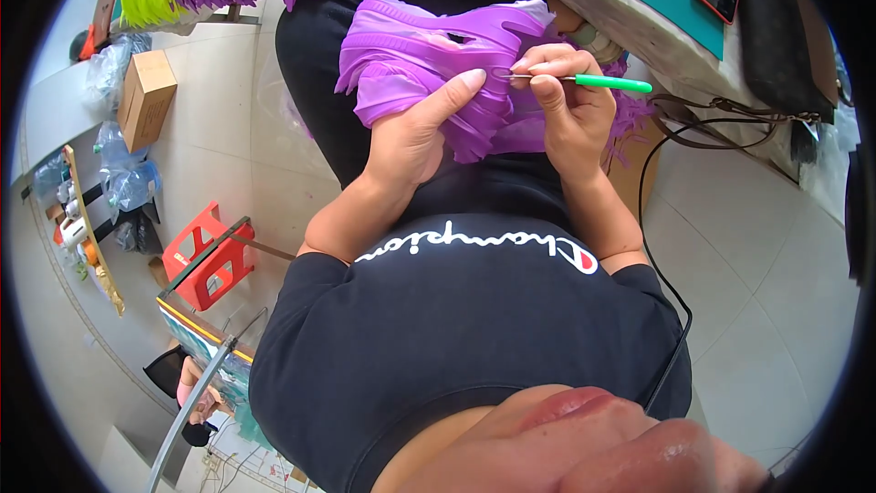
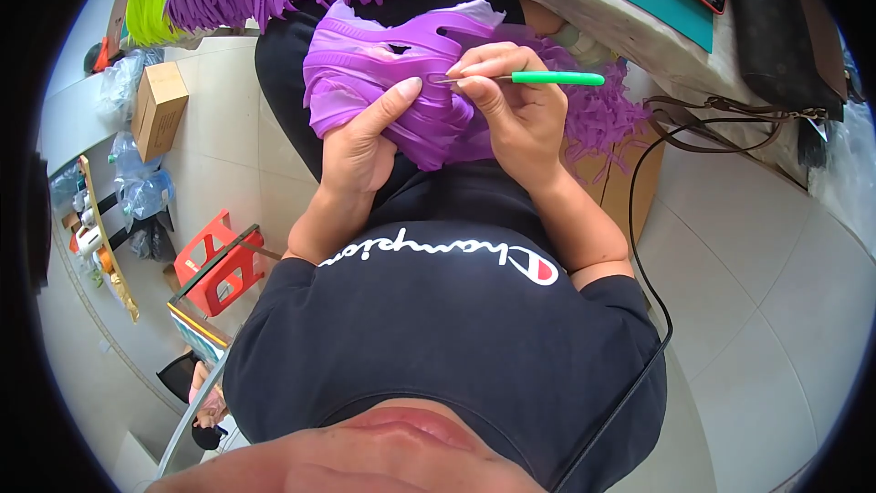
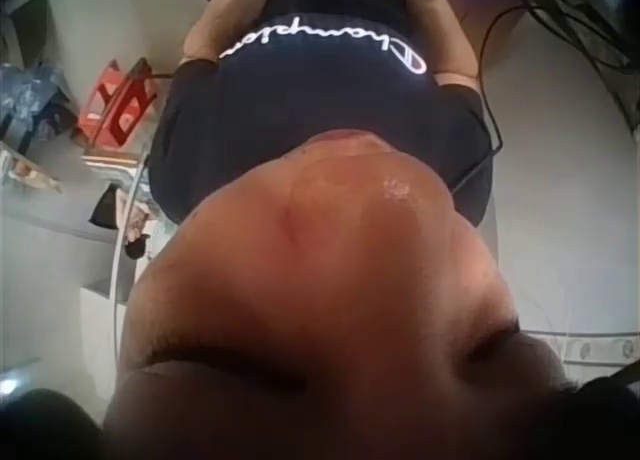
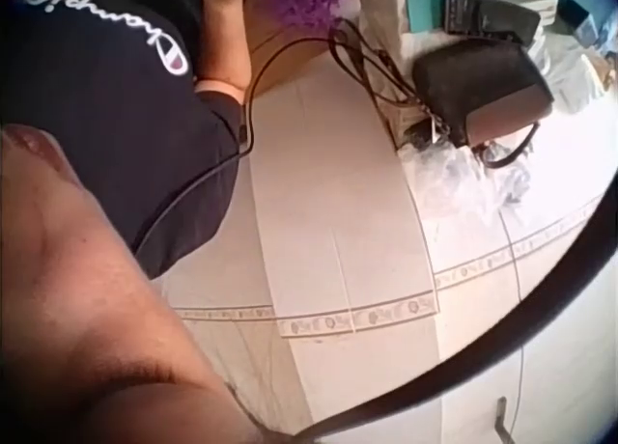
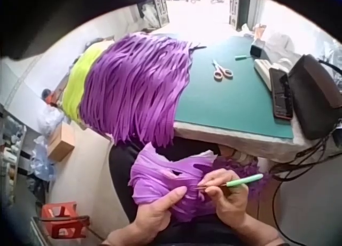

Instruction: Weaving purple plastic strips together using a crochet hook as part of a manufacturing process.

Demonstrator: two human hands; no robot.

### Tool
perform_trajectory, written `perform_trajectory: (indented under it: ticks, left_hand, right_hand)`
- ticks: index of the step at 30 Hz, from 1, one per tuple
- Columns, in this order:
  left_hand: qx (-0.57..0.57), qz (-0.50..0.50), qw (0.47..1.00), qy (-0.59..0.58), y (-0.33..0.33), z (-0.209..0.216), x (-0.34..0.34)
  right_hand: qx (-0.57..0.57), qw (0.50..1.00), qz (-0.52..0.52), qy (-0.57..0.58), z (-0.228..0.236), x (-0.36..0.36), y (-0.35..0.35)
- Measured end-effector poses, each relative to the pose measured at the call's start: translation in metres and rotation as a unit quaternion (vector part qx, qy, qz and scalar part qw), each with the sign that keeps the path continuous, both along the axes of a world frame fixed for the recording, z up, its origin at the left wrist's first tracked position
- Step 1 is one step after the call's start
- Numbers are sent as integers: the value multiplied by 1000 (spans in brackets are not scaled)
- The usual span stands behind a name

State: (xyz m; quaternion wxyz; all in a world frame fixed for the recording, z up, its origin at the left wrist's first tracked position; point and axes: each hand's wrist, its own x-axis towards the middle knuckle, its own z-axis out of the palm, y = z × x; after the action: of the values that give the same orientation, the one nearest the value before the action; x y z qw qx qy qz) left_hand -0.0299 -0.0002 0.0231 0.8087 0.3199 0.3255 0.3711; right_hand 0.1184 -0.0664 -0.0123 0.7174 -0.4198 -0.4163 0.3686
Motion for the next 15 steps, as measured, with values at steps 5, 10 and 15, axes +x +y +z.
perform_trajectory:
  ticks: [5,10,15]
  left_hand:
    - [-2,19,1000,12,-1,2,8]
    - [24,38,999,16,-1,-2,8]
    - [26,40,999,19,0,-6,10]
  right_hand:
    - [-15,1000,-24,15,-1,-2,3]
    - [-19,999,-39,2,-3,-3,5]
    - [-22,996,-67,-53,-4,-4,6]
